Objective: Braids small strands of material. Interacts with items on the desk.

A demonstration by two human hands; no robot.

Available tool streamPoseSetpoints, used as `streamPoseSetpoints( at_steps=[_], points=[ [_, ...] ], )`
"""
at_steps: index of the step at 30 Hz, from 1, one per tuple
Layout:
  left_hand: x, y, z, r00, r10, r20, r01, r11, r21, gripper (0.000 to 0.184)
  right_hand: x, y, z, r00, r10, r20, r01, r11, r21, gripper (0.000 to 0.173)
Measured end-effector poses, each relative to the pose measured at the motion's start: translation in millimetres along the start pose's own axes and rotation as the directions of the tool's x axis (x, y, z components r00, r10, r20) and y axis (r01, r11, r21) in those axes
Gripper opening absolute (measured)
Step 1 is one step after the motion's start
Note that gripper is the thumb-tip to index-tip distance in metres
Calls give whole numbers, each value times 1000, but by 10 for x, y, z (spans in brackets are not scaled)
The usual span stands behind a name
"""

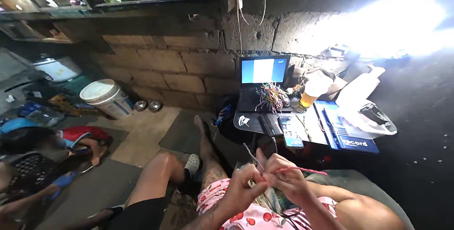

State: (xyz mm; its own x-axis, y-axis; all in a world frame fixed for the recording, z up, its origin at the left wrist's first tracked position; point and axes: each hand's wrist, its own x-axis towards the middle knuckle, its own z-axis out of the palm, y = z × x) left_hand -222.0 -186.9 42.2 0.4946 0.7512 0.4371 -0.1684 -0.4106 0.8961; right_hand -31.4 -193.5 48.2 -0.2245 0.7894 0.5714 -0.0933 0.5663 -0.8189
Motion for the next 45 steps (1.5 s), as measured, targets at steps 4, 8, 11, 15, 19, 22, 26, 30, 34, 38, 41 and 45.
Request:
streamPoseSetpoints(
  at_steps=[4,8,11,15,19,22,26,30,34,38,41,45],
  points=[
    [66,57,-32,995,31,-100,-10,979,205,14,11,11,38,980,180,-85,-180,984,15,17],
    [72,192,-36,911,-398,107,411,862,-296,12,29,108,-138,932,293,213,-354,863,361,34],
    [55,143,-4,830,-482,280,557,715,-422,16,-13,157,-141,941,245,232,-320,867,381,21],
    [18,19,49,823,-429,372,567,595,-569,9,-65,81,-72,973,215,84,-230,933,278,17],
    [-30,-99,67,937,-320,139,347,823,-450,8,-99,40,40,963,255,-86,-219,927,303,16],
    [1,-159,32,990,-39,-133,58,988,141,9,-56,67,124,943,236,-233,-239,971,16,19],
    [101,-57,-40,985,-51,-165,104,939,328,14,95,74,101,947,212,-241,-257,950,-174,25],
    [185,111,-188,872,-482,86,488,841,-234,26,217,151,-38,968,239,-81,-239,971,5,20],
    [308,93,-167,774,-626,91,618,717,-321,12,261,208,-143,962,271,-3,-271,959,-87,25],
    [412,-1,-79,745,-627,227,660,645,-385,16,202,299,-384,964,249,99,-250,968,4,29],
    [436,-60,57,739,-567,365,672,573,-469,23,189,468,-488,980,142,137,-163,973,161,27],
    [567,-87,178,743,-552,378,665,551,-504,32,338,527,-614,960,90,266,-193,901,389,9]
  ],
)
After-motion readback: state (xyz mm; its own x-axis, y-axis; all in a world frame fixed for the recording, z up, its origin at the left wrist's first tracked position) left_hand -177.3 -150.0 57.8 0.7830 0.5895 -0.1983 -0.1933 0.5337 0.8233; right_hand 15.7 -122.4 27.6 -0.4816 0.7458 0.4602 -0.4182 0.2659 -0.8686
